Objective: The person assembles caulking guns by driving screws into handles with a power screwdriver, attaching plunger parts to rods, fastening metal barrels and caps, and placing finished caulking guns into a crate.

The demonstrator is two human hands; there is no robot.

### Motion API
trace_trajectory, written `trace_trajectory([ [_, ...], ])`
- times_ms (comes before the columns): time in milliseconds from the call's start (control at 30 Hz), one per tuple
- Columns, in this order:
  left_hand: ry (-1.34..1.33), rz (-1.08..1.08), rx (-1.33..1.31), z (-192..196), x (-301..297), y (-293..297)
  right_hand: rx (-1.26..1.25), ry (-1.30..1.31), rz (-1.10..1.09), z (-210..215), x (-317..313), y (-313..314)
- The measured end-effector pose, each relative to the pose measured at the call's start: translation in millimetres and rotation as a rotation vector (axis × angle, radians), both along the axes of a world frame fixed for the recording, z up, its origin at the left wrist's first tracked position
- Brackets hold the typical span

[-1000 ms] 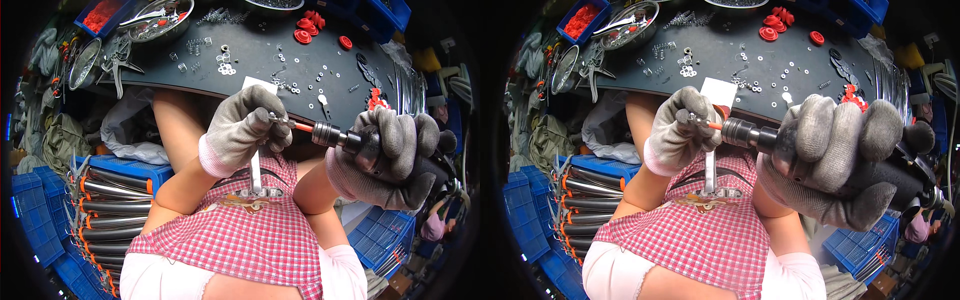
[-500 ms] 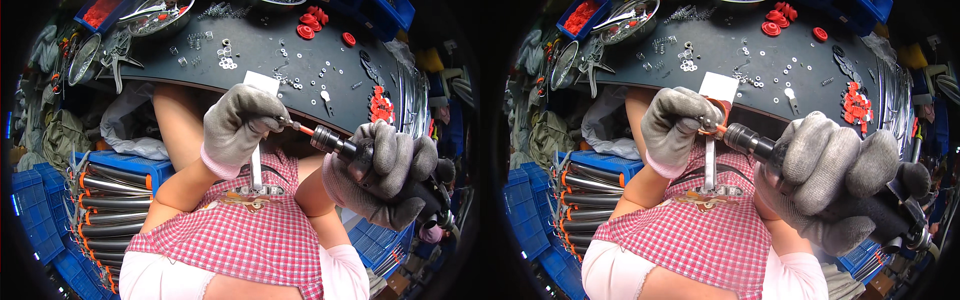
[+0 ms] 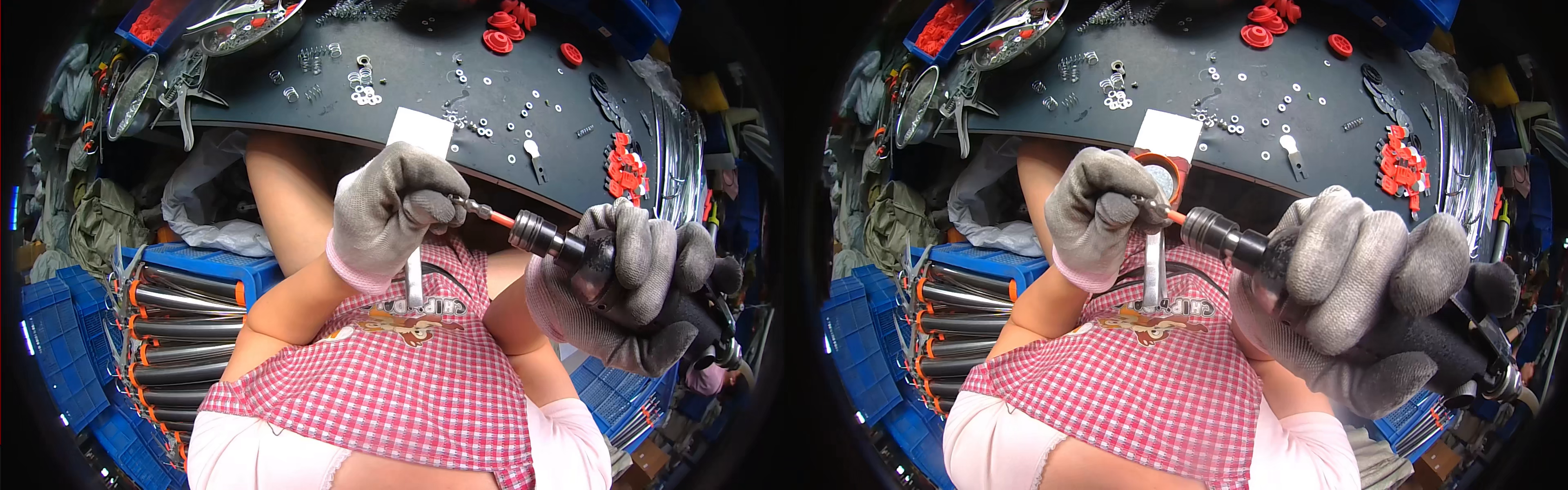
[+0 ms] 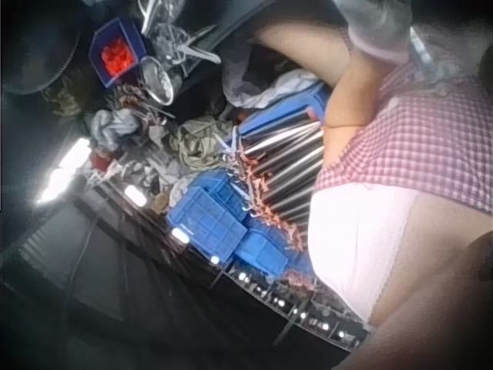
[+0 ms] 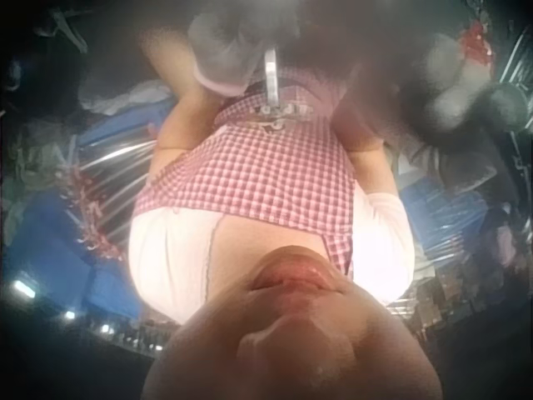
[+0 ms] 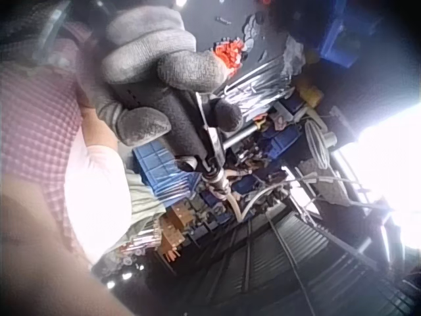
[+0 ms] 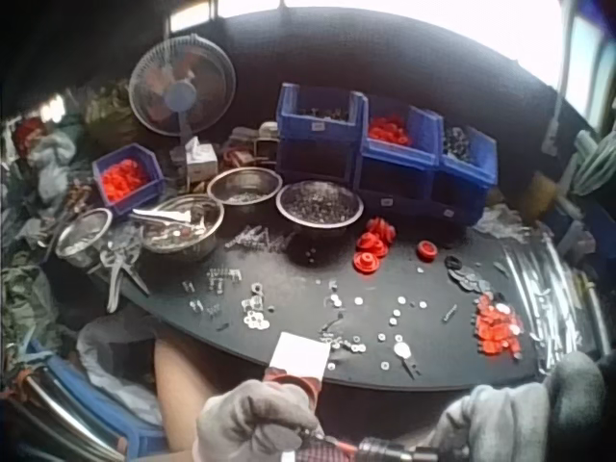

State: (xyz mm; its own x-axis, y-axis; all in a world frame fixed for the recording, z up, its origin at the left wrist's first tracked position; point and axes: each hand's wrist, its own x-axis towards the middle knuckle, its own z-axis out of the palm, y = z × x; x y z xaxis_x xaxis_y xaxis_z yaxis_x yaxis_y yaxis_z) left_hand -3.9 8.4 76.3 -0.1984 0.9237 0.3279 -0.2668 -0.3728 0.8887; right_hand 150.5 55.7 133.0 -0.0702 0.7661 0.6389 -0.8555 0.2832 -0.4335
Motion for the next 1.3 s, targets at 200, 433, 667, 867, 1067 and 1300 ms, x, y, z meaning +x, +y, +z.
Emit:
trace_trajectory([
  [200, 0.003, 0.015, -0.075, 1, -4, -2, -0.009, 0.023, -0.040, -4, -7, 2],
  [433, 0.108, -0.063, -0.031, -5, -18, -1, -0.111, -0.073, -0.093, -5, -5, -2],
  [667, 0.972, 0.387, 0.087, -13, -30, -26, -0.084, 0.054, -0.153, -19, 2, 9],
  [867, 1.463, 0.307, -0.223, -15, -7, -34, -0.203, -0.042, -0.188, -24, 5, 12],
  [1067, 1.509, 0.233, -0.284, -18, -10, -28, -0.242, -0.102, -0.112, -35, 1, 19],
  [1300, 1.585, 0.219, -0.279, -26, -9, -28, -0.250, -0.215, -0.021, -50, -3, 34],
])
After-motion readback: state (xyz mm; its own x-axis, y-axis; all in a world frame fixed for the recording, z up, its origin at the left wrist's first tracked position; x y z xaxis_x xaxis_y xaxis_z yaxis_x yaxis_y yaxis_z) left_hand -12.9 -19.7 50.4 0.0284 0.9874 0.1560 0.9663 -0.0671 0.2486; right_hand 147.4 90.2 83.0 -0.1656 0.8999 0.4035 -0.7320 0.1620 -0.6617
